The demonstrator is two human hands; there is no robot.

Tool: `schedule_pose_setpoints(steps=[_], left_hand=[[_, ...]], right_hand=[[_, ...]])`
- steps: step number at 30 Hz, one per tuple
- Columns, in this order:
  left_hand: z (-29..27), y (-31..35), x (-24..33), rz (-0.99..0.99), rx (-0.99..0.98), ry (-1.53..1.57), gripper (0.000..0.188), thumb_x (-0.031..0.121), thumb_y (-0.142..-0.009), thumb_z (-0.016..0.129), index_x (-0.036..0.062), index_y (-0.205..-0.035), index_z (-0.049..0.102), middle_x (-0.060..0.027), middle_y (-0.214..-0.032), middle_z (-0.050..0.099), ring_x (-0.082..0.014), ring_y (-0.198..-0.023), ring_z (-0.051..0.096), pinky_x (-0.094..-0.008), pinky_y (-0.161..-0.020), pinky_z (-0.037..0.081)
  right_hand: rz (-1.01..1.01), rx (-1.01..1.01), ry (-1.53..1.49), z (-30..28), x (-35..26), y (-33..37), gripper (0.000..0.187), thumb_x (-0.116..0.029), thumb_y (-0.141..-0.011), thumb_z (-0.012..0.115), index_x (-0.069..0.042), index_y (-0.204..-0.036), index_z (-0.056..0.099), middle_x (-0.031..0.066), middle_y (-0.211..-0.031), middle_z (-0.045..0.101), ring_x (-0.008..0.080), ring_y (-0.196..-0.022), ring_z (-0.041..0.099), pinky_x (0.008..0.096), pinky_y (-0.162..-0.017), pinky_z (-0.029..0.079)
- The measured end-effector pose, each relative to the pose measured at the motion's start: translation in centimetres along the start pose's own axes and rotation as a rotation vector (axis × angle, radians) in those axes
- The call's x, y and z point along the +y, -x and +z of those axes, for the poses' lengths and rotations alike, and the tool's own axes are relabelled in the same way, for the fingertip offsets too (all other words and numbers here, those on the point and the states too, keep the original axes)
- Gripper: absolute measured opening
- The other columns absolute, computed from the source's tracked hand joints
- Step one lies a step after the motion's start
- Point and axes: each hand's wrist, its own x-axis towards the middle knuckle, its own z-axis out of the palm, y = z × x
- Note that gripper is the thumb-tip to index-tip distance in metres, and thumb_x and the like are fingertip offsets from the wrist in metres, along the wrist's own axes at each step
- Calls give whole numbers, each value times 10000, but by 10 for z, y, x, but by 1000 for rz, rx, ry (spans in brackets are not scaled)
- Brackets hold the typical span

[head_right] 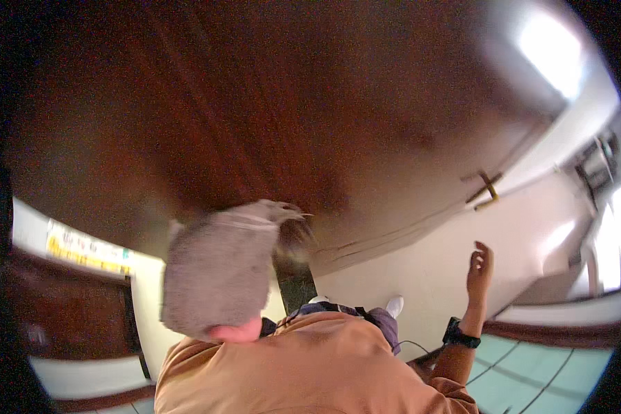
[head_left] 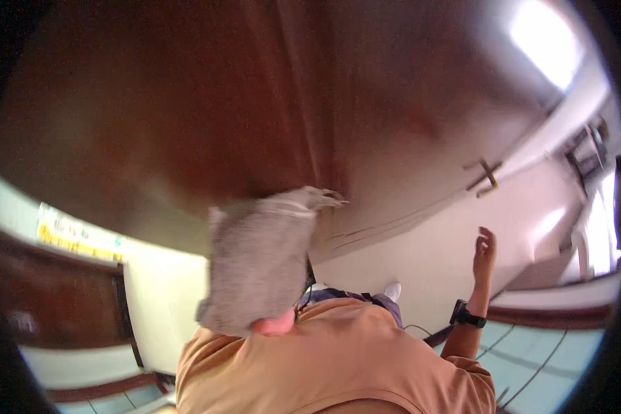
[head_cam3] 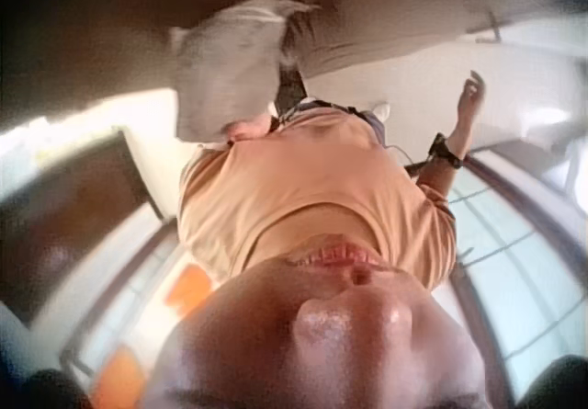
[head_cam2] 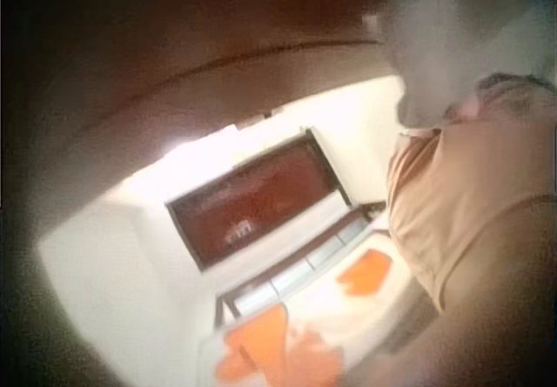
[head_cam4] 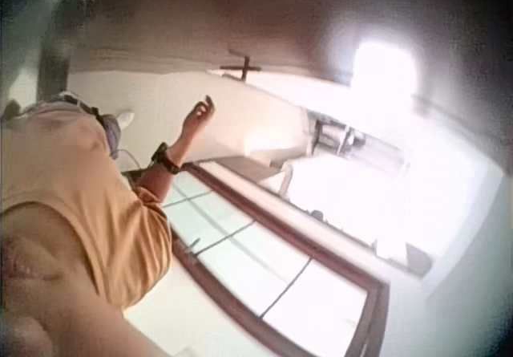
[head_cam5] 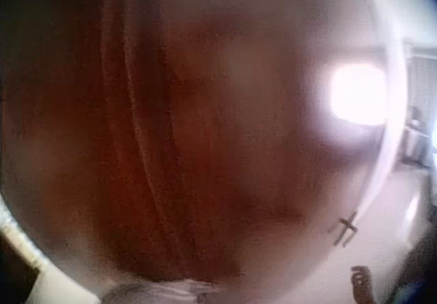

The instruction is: Cleaning a wooden door and a plastic storage cabinet using a damp cloth.

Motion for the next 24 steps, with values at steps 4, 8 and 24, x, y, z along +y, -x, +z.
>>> schedule_pose_setpoints(steps=[4, 8, 24], left_hand=[[57, 4, -11, 550, 343, -230, 768, 531, -901, 510, -9, -1396, 278, -156, -1385, 400, -296, -1240, 443, -432, -1037, 379], [66, -20, 20, 889, 613, -918, 817, 585, -887, 492, -50, -1364, 300, -177, -1365, 411, -317, -1226, 452, -403, -1035, 397], [85, -137, 36, 145, 964, -1326, 634, 391, -977, 462, -162, -1278, 389, -306, -1346, 408, -347, -1214, 443, -441, -1042, 305]], right_hand=[[-176, 12, 245, 4, 38, -95, 340, -49, -916, 507, -61, -1256, 496, 117, -1254, 513, 256, -1118, 492, 355, -922, 421], [-284, -116, 265, 15, 48, -134, 323, -88, -921, 508, -46, -1241, 516, 177, -1279, 479, 352, -1226, 423, 434, -1032, 342], [-378, -373, 416, 5, 27, -138, 515, 106, -707, 437, -93, -1158, 586, 171, -1287, 487, 373, -1264, 375, 449, -1089, 306]])
